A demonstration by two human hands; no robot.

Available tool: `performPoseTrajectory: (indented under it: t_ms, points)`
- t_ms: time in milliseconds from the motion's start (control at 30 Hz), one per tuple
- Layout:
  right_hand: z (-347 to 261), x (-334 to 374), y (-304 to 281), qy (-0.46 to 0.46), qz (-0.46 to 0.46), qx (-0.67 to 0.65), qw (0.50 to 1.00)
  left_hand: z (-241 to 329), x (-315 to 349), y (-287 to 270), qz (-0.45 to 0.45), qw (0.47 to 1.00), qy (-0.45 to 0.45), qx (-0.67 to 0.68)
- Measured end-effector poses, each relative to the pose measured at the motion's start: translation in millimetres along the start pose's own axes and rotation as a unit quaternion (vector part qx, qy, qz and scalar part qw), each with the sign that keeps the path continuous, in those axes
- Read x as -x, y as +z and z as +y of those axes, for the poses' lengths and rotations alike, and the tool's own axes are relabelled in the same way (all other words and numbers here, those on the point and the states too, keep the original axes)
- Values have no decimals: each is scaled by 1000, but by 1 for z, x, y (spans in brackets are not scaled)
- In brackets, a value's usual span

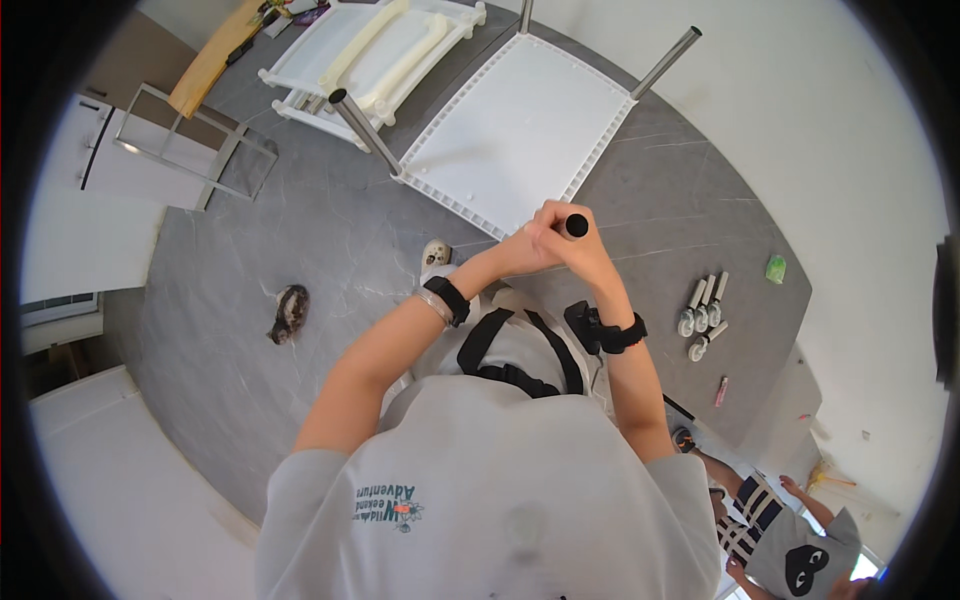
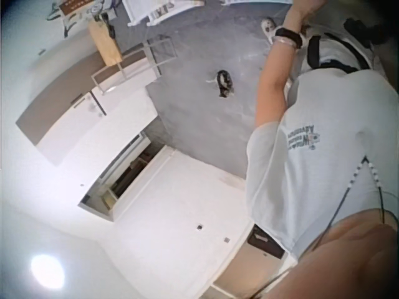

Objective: Assembling a white plastic and metal rolling storage cart.

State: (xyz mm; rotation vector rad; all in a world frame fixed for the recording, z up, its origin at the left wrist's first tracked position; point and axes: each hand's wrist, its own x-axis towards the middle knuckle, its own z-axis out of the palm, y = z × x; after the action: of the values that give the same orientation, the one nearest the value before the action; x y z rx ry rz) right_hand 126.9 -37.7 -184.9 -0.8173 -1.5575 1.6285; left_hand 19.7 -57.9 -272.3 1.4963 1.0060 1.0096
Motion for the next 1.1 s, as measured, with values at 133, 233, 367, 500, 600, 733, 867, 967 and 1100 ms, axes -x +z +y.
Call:
performPoseTrajectory:
  t_ms: [133,233,367,500,600,733,867,967,1100]
  points:
    - [13,7,13,-19,100,47,994,8,-2,-2,-60,995,-68,-28]
    - [17,13,38,-74,231,86,966,-9,7,10,26,997,-61,-31]
    - [22,9,42,-96,294,97,946,-24,8,7,32,998,-45,6]
    - [14,2,16,-40,113,23,993,36,1,-12,-48,994,-94,30]
    - [11,4,5,12,-8,51,999,53,-6,-26,-111,989,-23,92]
    - [29,13,22,-80,165,132,974,20,0,-23,-148,982,-81,84]
    - [40,14,36,-68,262,87,959,12,6,-35,-163,983,-68,55]
    - [43,17,30,-72,260,142,952,-2,28,-81,-128,986,-87,-58]
    - [36,11,7,-76,276,66,956,6,48,-183,-198,955,-209,-69]
